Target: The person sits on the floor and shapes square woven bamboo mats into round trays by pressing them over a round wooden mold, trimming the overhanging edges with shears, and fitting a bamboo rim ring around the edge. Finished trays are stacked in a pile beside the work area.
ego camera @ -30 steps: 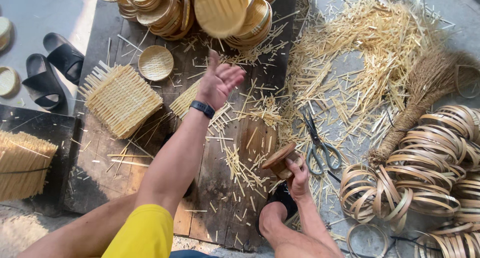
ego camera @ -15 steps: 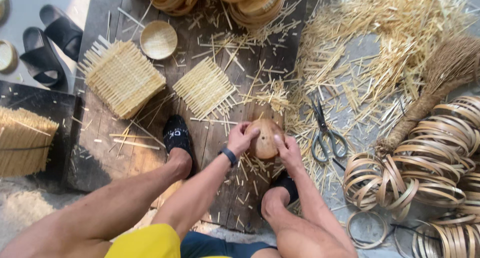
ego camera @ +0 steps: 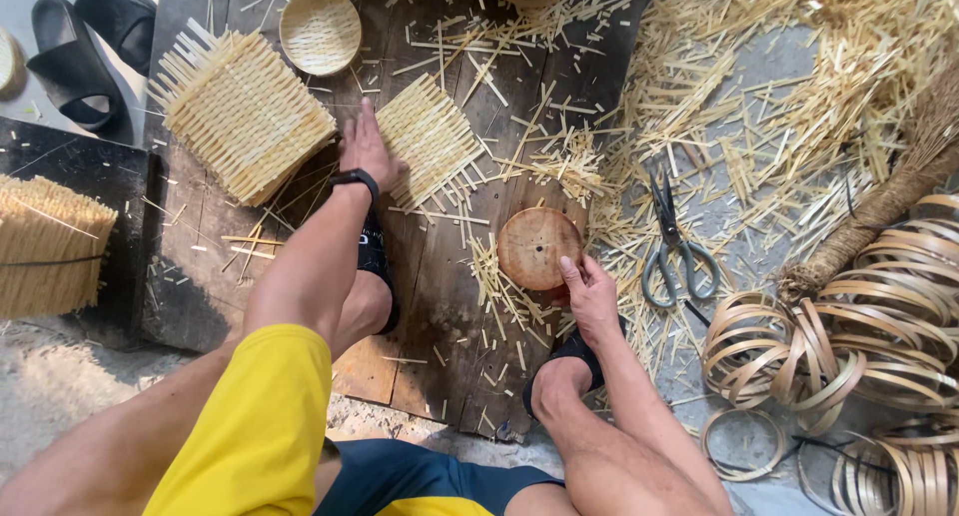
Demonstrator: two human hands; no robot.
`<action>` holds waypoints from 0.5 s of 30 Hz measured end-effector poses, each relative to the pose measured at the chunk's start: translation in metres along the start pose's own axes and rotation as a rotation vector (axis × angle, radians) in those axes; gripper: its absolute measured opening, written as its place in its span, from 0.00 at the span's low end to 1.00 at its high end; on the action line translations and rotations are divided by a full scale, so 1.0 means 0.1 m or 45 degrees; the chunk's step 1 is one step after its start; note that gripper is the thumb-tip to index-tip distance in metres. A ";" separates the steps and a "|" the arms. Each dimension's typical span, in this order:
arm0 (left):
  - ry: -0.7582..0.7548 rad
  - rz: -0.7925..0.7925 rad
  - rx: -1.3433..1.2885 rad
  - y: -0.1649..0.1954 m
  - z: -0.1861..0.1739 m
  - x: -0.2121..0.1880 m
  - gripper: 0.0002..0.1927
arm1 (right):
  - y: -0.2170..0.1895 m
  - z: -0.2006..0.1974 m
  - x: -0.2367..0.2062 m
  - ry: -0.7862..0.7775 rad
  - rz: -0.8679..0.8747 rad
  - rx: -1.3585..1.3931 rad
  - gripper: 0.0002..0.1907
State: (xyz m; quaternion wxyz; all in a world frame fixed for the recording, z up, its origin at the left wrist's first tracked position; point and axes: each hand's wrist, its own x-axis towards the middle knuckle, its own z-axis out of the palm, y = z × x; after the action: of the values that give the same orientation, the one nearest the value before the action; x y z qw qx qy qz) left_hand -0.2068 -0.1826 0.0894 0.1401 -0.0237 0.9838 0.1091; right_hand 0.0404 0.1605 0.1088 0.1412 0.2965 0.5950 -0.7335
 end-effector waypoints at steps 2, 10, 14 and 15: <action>-0.161 -0.121 0.017 0.11 -0.14 -0.03 0.62 | 0.03 -0.03 0.00 -0.010 -0.002 -0.003 0.20; 0.160 0.289 -0.583 0.67 -0.84 -0.45 0.15 | 0.26 -0.15 0.08 0.293 -0.230 -0.104 0.21; 0.394 1.030 -0.616 1.13 -0.61 -1.16 0.09 | 0.00 -0.35 -0.02 0.084 -0.168 0.609 0.25; 0.322 1.115 -0.591 1.28 -0.46 -1.39 0.07 | -0.09 -0.40 -0.06 0.040 -0.060 0.682 0.28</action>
State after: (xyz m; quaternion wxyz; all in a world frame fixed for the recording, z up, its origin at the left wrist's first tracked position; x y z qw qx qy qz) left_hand -0.0958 -0.0658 0.1977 -0.0477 0.3471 0.8606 0.3696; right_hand 0.0506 0.2005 0.1144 0.0314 0.3207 0.3886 -0.8632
